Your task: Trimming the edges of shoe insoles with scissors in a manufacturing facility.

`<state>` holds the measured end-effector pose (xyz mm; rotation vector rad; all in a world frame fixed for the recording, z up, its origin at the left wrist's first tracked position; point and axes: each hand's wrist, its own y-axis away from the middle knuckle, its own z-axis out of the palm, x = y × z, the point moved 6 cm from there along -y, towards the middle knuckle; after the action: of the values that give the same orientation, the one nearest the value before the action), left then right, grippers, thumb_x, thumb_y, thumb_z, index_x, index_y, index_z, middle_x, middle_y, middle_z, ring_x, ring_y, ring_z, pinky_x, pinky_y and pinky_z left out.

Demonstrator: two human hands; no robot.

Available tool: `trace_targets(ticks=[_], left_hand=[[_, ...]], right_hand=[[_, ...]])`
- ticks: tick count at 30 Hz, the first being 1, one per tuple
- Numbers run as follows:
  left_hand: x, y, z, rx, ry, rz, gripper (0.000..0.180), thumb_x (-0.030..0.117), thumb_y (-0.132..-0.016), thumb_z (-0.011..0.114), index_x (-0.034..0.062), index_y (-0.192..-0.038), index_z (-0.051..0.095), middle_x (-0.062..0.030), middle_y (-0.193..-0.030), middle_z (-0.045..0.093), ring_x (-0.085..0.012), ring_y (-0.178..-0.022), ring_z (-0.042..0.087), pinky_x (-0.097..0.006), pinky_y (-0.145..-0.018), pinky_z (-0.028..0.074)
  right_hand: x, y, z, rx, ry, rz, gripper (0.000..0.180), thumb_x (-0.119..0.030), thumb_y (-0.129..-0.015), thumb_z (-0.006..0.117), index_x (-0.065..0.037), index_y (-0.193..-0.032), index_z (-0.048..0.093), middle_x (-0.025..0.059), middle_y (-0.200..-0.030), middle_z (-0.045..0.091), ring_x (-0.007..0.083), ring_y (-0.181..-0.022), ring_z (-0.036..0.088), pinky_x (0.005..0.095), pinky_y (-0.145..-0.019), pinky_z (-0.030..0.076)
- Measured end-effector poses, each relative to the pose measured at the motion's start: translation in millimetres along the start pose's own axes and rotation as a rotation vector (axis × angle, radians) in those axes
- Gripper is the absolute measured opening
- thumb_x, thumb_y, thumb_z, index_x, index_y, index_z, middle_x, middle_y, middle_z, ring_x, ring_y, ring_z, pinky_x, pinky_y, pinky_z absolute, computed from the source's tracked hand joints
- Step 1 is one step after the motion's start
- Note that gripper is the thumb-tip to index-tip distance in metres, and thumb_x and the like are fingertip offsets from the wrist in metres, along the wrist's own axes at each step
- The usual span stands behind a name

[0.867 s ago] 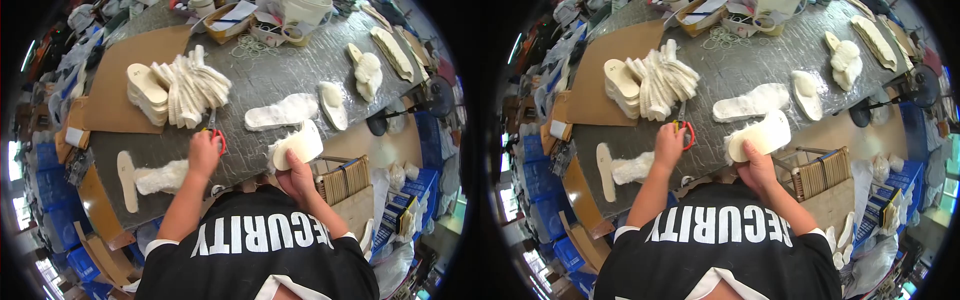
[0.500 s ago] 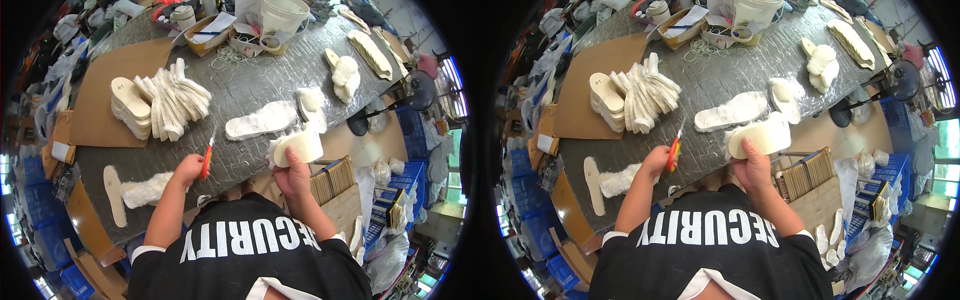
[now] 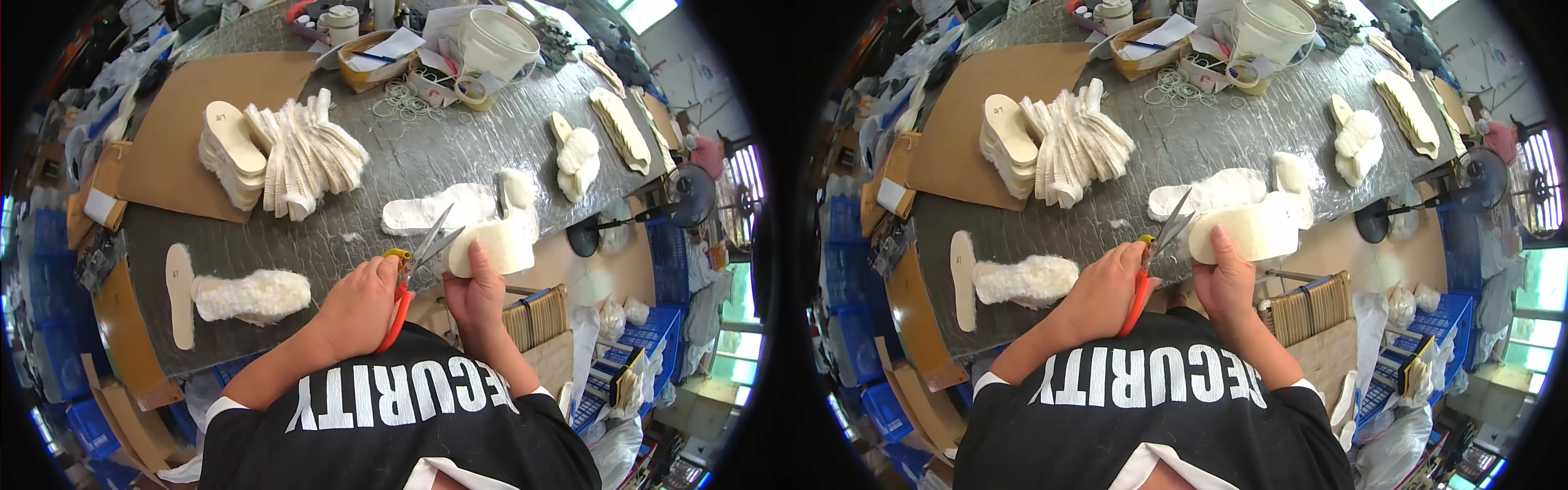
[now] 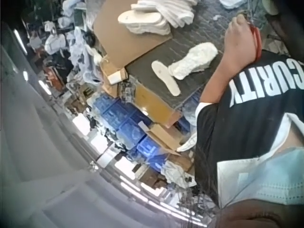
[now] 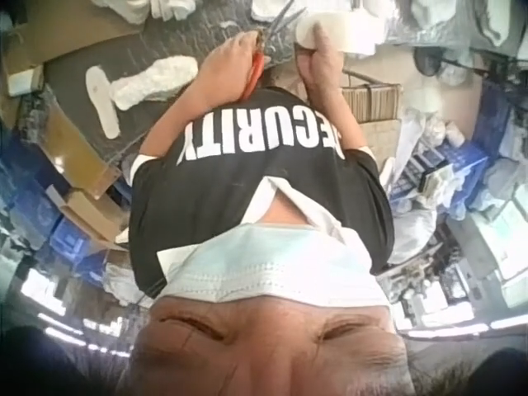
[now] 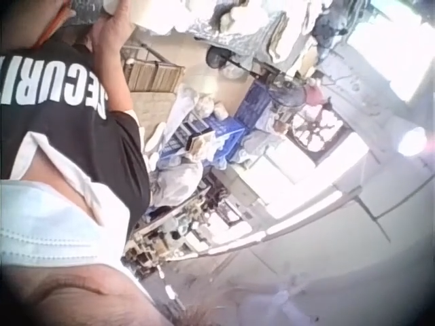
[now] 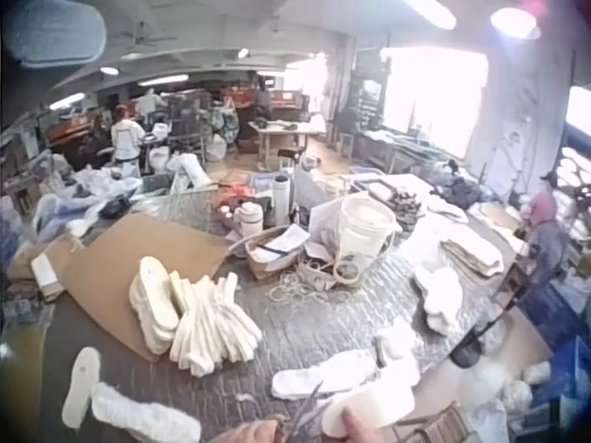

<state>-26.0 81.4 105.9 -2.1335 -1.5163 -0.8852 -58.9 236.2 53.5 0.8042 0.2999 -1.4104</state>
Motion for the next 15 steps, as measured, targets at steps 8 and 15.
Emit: trace_targets(ticks=[8, 15], left_hand=[[8, 2, -2, -0.038, -0.036, -0.081, 0.033, 0.015, -0.085, 0.054, -0.0073, -0.106, 0.042, -0.0213, -0.093, 0.054, -0.0352, -0.087, 0.056, -0.041, -0.075, 0.046], [5, 2, 6, -0.051, -0.041, -0.083, 0.03, 0.018, -0.086, 0.054, -0.007, -0.1, 0.046, -0.0214, -0.086, 0.057, -0.0363, -0.079, 0.059, -0.041, -0.068, 0.048]], right_hand=[[5, -4, 7, 0.023, -0.034, 0.045, 0.035, -0.014, -0.087, 0.057, -0.012, -0.121, 0.046, 0.0034, -0.113, 0.055, 0.0203, -0.104, 0.053, 0.0435, -0.09, 0.042], [4, -2, 21, -0.051, -0.104, 0.076, 0.034, -0.008, -0.087, 0.057, -0.012, -0.119, 0.046, 0.0026, -0.113, 0.054, 0.0187, -0.104, 0.053, 0.0398, -0.091, 0.043]])
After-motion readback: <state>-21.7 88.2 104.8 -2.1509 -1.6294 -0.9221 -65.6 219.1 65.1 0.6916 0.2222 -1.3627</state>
